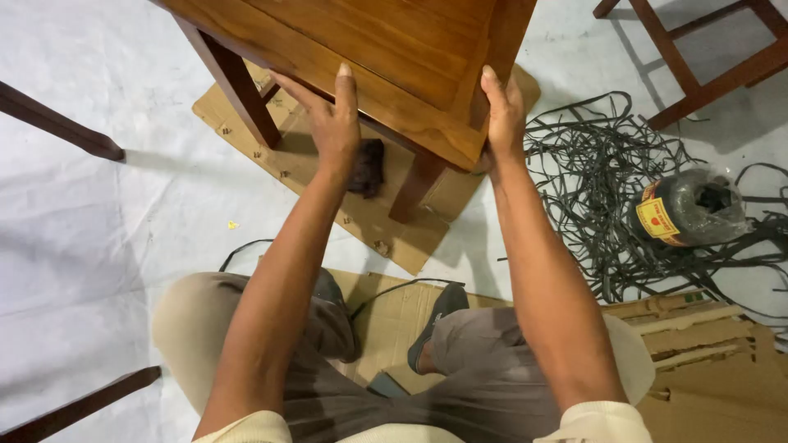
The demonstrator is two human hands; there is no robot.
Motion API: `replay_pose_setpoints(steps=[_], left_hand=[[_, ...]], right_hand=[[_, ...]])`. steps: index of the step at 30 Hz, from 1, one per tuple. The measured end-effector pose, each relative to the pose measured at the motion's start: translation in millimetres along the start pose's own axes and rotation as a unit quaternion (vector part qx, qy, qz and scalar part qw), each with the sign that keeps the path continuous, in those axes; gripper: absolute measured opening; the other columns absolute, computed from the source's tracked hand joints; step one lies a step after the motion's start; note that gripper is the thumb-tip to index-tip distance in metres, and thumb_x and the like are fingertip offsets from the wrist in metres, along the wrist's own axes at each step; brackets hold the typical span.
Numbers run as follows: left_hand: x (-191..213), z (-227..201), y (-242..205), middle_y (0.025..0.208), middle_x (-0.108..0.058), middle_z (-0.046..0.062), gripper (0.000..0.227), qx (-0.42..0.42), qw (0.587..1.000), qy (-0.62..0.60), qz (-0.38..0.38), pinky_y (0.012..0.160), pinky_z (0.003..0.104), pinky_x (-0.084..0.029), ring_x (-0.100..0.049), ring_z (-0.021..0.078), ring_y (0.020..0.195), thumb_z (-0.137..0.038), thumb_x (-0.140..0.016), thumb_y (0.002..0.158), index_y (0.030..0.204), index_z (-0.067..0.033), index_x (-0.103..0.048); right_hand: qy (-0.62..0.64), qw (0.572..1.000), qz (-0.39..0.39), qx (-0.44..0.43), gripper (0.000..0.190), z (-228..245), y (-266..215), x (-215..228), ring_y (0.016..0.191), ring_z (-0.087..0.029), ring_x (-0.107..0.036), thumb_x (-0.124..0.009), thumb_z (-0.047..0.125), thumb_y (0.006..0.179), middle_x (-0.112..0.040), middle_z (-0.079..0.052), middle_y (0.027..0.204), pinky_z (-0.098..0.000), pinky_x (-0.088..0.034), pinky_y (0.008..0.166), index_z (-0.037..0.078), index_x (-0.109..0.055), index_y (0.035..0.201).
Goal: Sand the surface of a wooden chair and wrap its legs with protective cardboard and plastic ties.
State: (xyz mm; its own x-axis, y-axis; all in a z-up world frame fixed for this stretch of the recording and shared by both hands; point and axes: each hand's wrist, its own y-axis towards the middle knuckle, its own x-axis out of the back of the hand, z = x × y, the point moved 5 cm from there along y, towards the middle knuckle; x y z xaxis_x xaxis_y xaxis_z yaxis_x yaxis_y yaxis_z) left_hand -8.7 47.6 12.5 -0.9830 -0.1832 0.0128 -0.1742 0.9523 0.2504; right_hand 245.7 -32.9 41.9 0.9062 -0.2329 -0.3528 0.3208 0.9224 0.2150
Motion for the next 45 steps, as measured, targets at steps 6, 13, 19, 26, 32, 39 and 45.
replay_pose_setpoints(steps=[6,13,19,26,32,39,45], left_hand=[[9.3,9.7,20.3,0.173,0.002,0.031,0.106,-0.010,1.000,-0.023,0.013,0.131,0.043,-0.014,-0.006,0.0409,0.163,-0.041,-0.064,0.106,0.163,0.0002,0.015],[23.4,2.5,28.2,0.174,-0.007,0.028,0.101,-0.035,0.996,-0.076,0.020,0.129,0.041,-0.021,-0.017,0.0370,0.159,-0.032,-0.066,0.107,0.165,0.0000,0.009],[33.1,2.0,28.9,0.172,-0.016,0.025,0.098,-0.025,0.989,-0.131,0.060,0.124,0.039,-0.033,-0.032,0.0321,0.152,-0.025,-0.065,0.108,0.165,-0.0035,0.011],[27.7,19.8,35.2,0.175,-0.012,0.022,0.091,-0.059,0.980,-0.181,0.065,0.127,0.037,-0.032,-0.027,0.0290,0.158,-0.025,-0.061,0.111,0.167,-0.0036,0.007],[24.7,32.3,26.4,0.172,-0.015,0.020,0.079,-0.044,0.978,-0.188,0.076,0.128,0.037,-0.031,-0.028,0.0286,0.156,-0.032,-0.053,0.116,0.168,-0.0011,-0.003],[23.1,122.7,-68.5,0.166,-0.042,0.020,0.063,-0.032,0.986,-0.163,0.000,0.128,0.038,-0.029,-0.039,0.0287,0.154,-0.043,-0.037,0.116,0.159,0.0041,-0.041],[4.9,265.8,-286.5,0.134,-0.067,0.019,0.059,0.350,0.930,0.061,-0.095,0.106,0.042,-0.046,-0.063,0.0356,0.120,-0.049,-0.048,0.103,0.139,-0.0036,-0.060]], right_hand=[[0.022,0.999,-0.023,0.012,0.038,-7.1,-2.8,-17.5,0.116,-0.020,-0.064,-0.058,0.023,0.108,-0.066,-0.009,0.129,-0.0357,-0.053,0.104,0.000,-0.057,0.137],[-0.005,0.997,-0.063,0.041,0.037,-13.5,-19.6,-31.7,0.116,-0.019,-0.063,-0.057,0.022,0.108,-0.065,-0.009,0.130,-0.0351,-0.051,0.103,0.000,-0.057,0.137],[-0.007,0.992,-0.118,0.047,0.039,-11.4,-44.1,-46.6,0.117,-0.018,-0.060,-0.058,0.022,0.107,-0.063,-0.007,0.129,-0.0345,-0.048,0.105,-0.001,-0.056,0.137],[-0.069,0.985,-0.144,0.063,0.039,-29.6,-47.2,-24.7,0.115,-0.016,-0.056,-0.059,0.025,0.109,-0.061,-0.006,0.127,-0.0330,-0.045,0.104,-0.002,-0.058,0.137],[-0.084,0.990,-0.109,0.013,0.042,0.8,-64.9,-45.2,0.112,-0.012,-0.061,-0.060,0.034,0.105,-0.065,-0.003,0.124,-0.0295,-0.049,0.100,0.003,-0.058,0.133],[-0.149,0.976,-0.115,-0.112,0.032,-47.3,-120.9,32.7,0.056,-0.008,-0.045,-0.059,0.044,0.111,-0.055,0.000,0.070,-0.0246,-0.036,0.052,0.011,-0.059,0.110],[-0.224,0.919,-0.185,-0.266,0.029,-155.6,-219.8,160.4,0.051,-0.008,-0.046,-0.060,0.035,0.104,-0.062,-0.001,0.069,-0.0236,-0.038,0.047,0.008,-0.067,0.110]])
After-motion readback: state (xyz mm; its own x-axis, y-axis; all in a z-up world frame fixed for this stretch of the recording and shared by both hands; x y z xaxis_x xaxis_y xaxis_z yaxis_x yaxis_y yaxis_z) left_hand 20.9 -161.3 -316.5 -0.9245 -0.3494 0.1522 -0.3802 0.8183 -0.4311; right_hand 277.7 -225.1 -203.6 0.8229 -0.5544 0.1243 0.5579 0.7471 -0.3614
